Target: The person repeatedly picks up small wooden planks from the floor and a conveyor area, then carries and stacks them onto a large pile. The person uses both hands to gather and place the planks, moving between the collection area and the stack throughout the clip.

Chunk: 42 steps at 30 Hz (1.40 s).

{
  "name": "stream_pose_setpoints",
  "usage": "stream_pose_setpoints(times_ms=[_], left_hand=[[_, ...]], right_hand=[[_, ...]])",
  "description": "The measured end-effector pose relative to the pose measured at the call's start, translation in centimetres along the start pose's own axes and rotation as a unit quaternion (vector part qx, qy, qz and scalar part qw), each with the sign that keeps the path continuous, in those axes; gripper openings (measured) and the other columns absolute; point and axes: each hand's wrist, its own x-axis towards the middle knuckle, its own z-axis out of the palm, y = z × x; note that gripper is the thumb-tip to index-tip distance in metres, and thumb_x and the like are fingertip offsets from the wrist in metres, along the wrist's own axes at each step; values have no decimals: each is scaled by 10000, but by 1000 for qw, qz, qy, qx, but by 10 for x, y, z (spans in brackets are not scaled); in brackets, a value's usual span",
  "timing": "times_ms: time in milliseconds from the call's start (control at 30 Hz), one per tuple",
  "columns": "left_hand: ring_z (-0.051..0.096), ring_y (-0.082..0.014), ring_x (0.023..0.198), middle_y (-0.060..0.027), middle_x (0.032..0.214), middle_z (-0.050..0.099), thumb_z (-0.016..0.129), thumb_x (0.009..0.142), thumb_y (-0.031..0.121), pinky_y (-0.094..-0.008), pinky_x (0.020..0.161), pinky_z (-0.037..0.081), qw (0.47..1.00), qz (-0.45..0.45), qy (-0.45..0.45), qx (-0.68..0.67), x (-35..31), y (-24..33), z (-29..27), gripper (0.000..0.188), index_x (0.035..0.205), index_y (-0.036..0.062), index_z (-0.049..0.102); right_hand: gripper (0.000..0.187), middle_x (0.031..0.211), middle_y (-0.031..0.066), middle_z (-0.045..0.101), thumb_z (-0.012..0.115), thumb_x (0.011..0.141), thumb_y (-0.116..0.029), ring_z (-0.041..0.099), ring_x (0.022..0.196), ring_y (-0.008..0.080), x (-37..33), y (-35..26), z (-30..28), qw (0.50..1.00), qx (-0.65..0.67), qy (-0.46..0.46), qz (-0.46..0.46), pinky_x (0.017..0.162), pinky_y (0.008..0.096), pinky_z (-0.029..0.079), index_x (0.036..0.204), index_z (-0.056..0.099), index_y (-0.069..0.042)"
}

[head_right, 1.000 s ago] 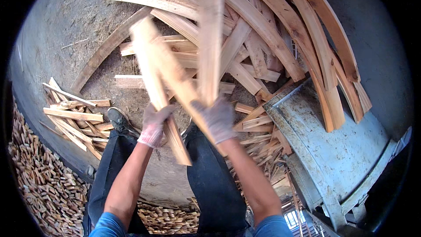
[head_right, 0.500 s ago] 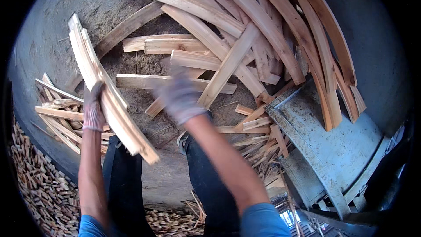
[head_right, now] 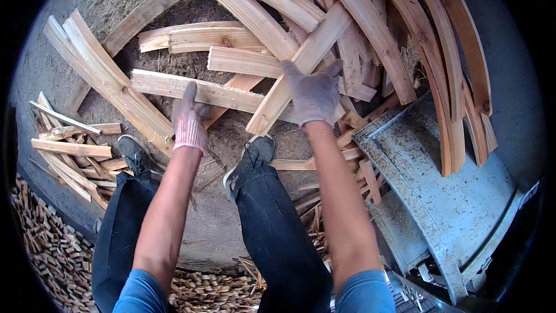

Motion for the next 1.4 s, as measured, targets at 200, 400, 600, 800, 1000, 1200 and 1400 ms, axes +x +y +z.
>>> stream_pose_setpoints(times_ms=[200,400,600,800,1000,1200,1400], left_hand=[[611,-287,1138,-144,1292,590,714,932,297,-426,971,517,987,10,-159,30,-6,30,31,578,1384,27,475],[669,-252,1037,-190,1156,702,746,871,207,-353,947,540,970,-55,-222,88,-14,59,-24,432,1179,-89,678],[709,-225,912,-158,1088,716,729,860,156,-344,871,580,974,-36,-136,179,-82,89,-114,414,1186,-89,657],[676,-249,1043,-184,1179,666,705,898,160,-383,956,564,999,25,-31,-18,-113,142,-154,438,1218,-119,597],[672,-220,973,-148,1106,685,751,886,218,-340,887,547,985,107,44,128,-9,210,-151,479,1187,-128,612],[637,-301,1155,-276,1290,620,762,880,323,-388,979,518,838,374,46,394,0,220,-84,836,1490,-89,364],[583,-319,1258,-267,1334,611,719,854,552,-390,1053,451,869,256,-105,410,30,160,76,876,1428,-66,480]], right_hand=[[1233,1235,357,611,809,724,-448,658,1105,445,-68,-42,31,957,267,-95,57,1005,446,505,1499,84,180],[1126,1257,292,616,868,762,-406,661,1117,363,-142,-93,32,936,277,-186,111,963,389,542,1447,196,183],[790,1120,230,681,832,756,-324,697,1023,359,-253,-123,6,888,345,-299,62,865,436,564,1304,393,38],[822,1068,300,653,808,758,-338,675,990,457,-273,-167,3,876,308,-354,-108,863,492,563,1353,368,18],[1092,1411,290,463,780,783,-535,507,1299,395,-160,-228,-22,908,15,-263,-326,1084,459,437,1503,237,81],[1057,1520,300,373,775,776,-526,386,1421,394,49,-129,-102,957,-142,138,-211,1176,462,331,1522,284,41],[807,1227,301,629,788,745,-517,630,1141,418,113,-97,-116,947,-206,96,-226,985,473,506,1319,550,-2]])
